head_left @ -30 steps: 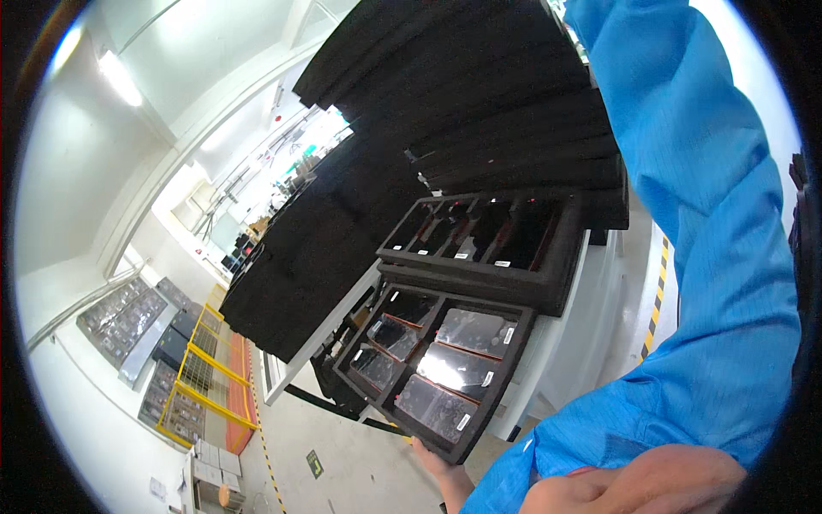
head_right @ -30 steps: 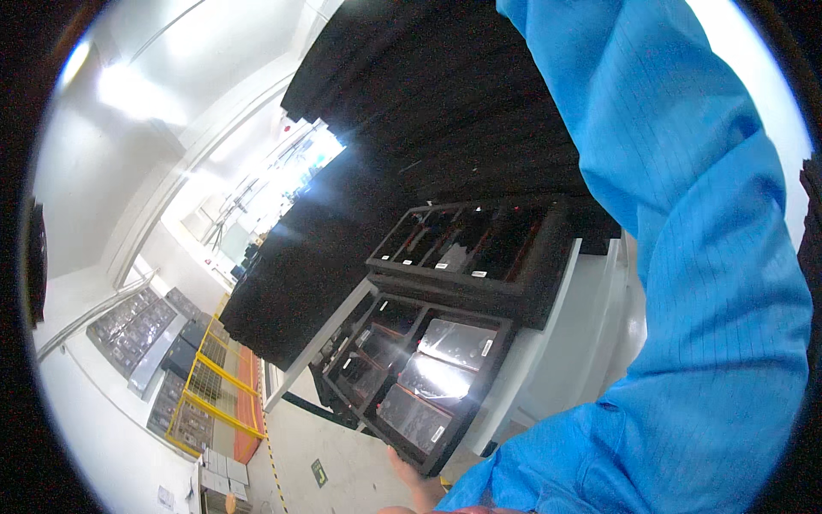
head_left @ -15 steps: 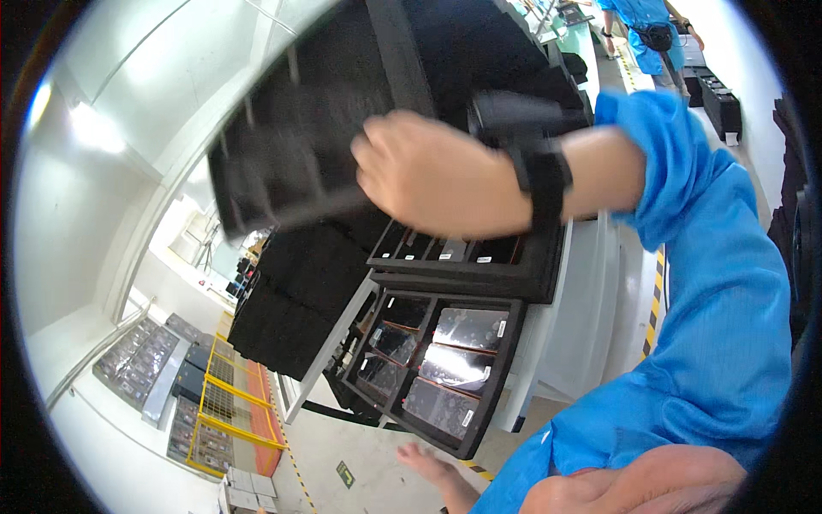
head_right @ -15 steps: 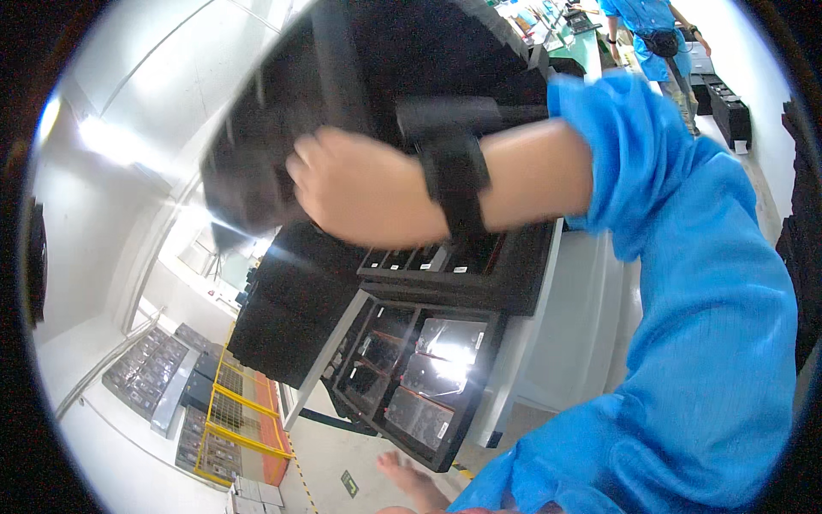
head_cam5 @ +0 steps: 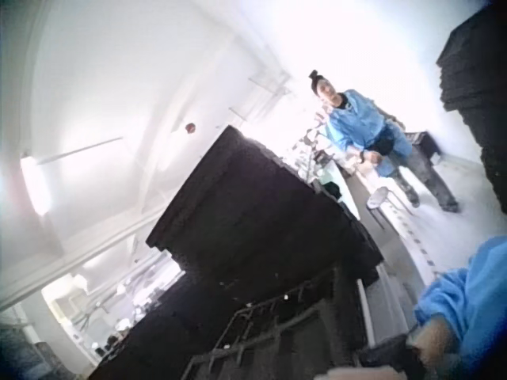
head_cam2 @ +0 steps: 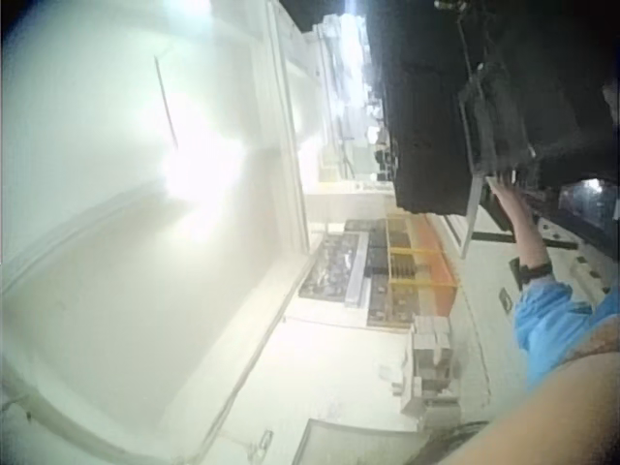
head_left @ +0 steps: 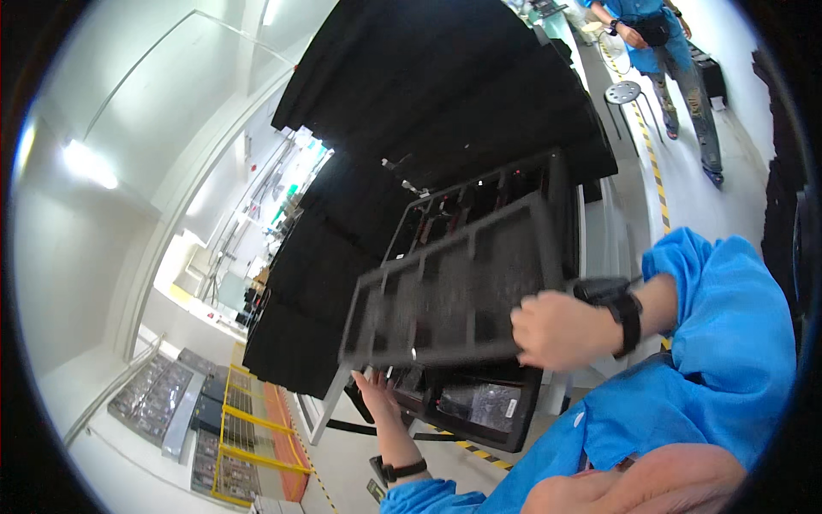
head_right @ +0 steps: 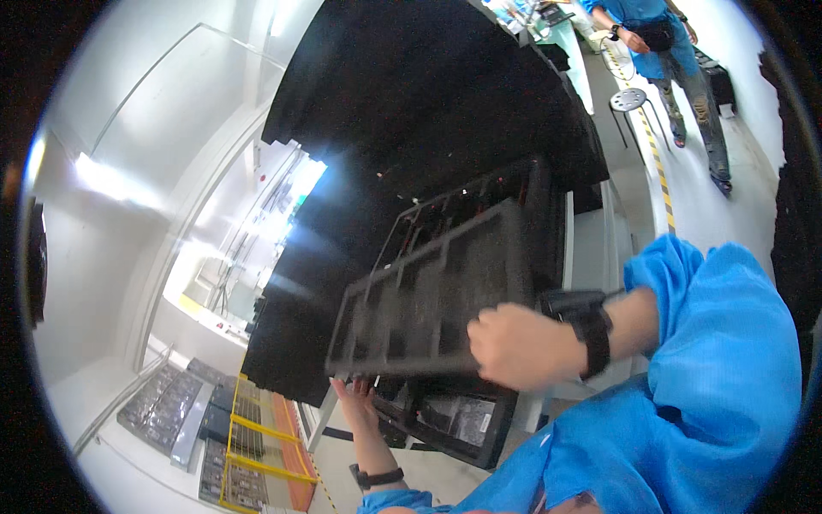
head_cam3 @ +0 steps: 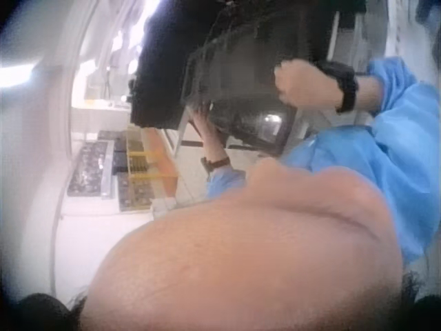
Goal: Sorting and organizing small rectangular electronic parts or screen assemblies into foam trays.
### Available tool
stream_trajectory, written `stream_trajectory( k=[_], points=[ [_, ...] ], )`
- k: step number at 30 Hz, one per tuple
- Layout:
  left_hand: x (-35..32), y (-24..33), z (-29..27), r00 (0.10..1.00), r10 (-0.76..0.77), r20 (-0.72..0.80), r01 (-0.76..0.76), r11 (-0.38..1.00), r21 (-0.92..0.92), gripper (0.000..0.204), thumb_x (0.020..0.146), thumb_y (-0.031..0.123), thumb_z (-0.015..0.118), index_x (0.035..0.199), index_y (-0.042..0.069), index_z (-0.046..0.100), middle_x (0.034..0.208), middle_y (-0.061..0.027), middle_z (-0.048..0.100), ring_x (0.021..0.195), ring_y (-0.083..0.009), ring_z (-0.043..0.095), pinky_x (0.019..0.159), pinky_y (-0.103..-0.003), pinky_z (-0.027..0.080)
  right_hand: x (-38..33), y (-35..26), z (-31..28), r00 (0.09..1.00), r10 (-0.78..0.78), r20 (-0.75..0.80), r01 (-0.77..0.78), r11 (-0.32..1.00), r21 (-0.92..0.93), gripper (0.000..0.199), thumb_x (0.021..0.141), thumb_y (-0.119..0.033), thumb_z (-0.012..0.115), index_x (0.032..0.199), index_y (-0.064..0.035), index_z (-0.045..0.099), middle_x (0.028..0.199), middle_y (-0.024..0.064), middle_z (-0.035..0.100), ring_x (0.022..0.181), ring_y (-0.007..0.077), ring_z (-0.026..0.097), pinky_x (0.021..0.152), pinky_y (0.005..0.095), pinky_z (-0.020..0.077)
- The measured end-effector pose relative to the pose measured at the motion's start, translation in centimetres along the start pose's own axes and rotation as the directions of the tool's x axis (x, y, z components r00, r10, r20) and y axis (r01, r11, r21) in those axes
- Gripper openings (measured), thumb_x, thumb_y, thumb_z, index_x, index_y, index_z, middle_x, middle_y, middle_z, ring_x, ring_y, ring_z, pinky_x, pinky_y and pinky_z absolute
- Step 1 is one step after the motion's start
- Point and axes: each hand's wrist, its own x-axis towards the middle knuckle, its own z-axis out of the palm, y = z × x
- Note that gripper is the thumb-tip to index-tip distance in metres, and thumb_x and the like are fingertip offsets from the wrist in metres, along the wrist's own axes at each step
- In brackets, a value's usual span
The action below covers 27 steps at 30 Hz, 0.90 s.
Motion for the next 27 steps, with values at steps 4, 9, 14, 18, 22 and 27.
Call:
stream_trajectory(
  k=[4,9,14,18,22,27],
  points=[
    [4.8,-2.1,-0.6,0.993,0.017,0.115,0.020,0.950,-0.312,0.055,0.081,0.019,0.051,0.124,0.002,0.023,0.113,-0.0151,0.041,0.098,-0.0247,0.044,0.083,-0.033,0.037,-0.3,-4.9,4.2,0.995,0.093,0.027,-0.090,0.991,-0.100,0.018,0.067,-0.022,0.053,0.061,-0.0054,0.052,0.066,0.0046,0.044,0.065,0.0171,0.045,0.053,0.0268,0.0358],
    [5.9,-2.0,-2.8,0.968,0.228,-0.100,-0.242,0.956,-0.165,0.054,0.069,0.006,0.046,0.118,0.000,0.025,0.108,-0.0196,0.039,0.093,-0.0309,0.045,0.081,-0.042,0.040,0.6,-11.6,6.0,0.981,0.190,0.025,-0.192,0.967,0.167,0.024,0.067,-0.026,0.059,0.064,-0.0056,0.047,0.066,0.0053,0.041,0.061,0.0189,0.044,0.053,0.0287,0.0368],
    [8.6,-6.3,-7.2,0.979,0.046,-0.200,-0.066,0.993,-0.094,0.062,0.067,0.010,0.046,0.124,0.001,0.021,0.109,-0.0219,0.037,0.092,-0.0340,0.045,0.079,-0.043,0.042,0.6,-14.0,8.7,0.964,0.246,0.104,-0.261,0.950,0.172,0.024,0.068,-0.024,0.059,0.072,-0.0038,0.047,0.071,0.0076,0.042,0.066,0.0213,0.045,0.056,0.0300,0.0388],
    [7.8,-7.1,-6.1,0.977,-0.038,-0.210,0.029,0.998,-0.048,0.065,0.070,0.014,0.046,0.126,-0.001,0.017,0.112,-0.0231,0.036,0.093,-0.0342,0.045,0.080,-0.042,0.042,1.1,-14.8,8.9,0.935,0.337,0.114,-0.351,0.926,0.138,0.025,0.067,-0.023,0.059,0.078,-0.0029,0.050,0.073,0.0080,0.044,0.068,0.0220,0.046,0.059,0.0315,0.0390],
    [8.5,-7.8,-6.7,0.980,-0.029,-0.199,0.004,0.992,-0.127,0.063,0.072,0.015,0.047,0.126,-0.002,0.018,0.112,-0.0230,0.037,0.094,-0.0344,0.045,0.080,-0.042,0.042,0.9,-15.4,8.9,0.942,0.324,0.088,-0.333,0.934,0.126,0.026,0.068,-0.023,0.059,0.081,-0.0029,0.050,0.074,0.0077,0.044,0.070,0.0217,0.047,0.059,0.0317,0.0392],
    [8.8,-8.0,-6.7,0.991,-0.025,-0.128,0.001,0.984,-0.177,0.060,0.070,0.014,0.047,0.124,-0.002,0.024,0.109,-0.0220,0.040,0.092,-0.0334,0.046,0.079,-0.041,0.042,1.4,-16.4,7.5,0.925,0.366,0.101,-0.374,0.924,0.075,0.026,0.068,-0.025,0.059,0.081,-0.0058,0.048,0.077,0.0073,0.046,0.074,0.0224,0.049,0.062,0.0320,0.0383]
  ],
)
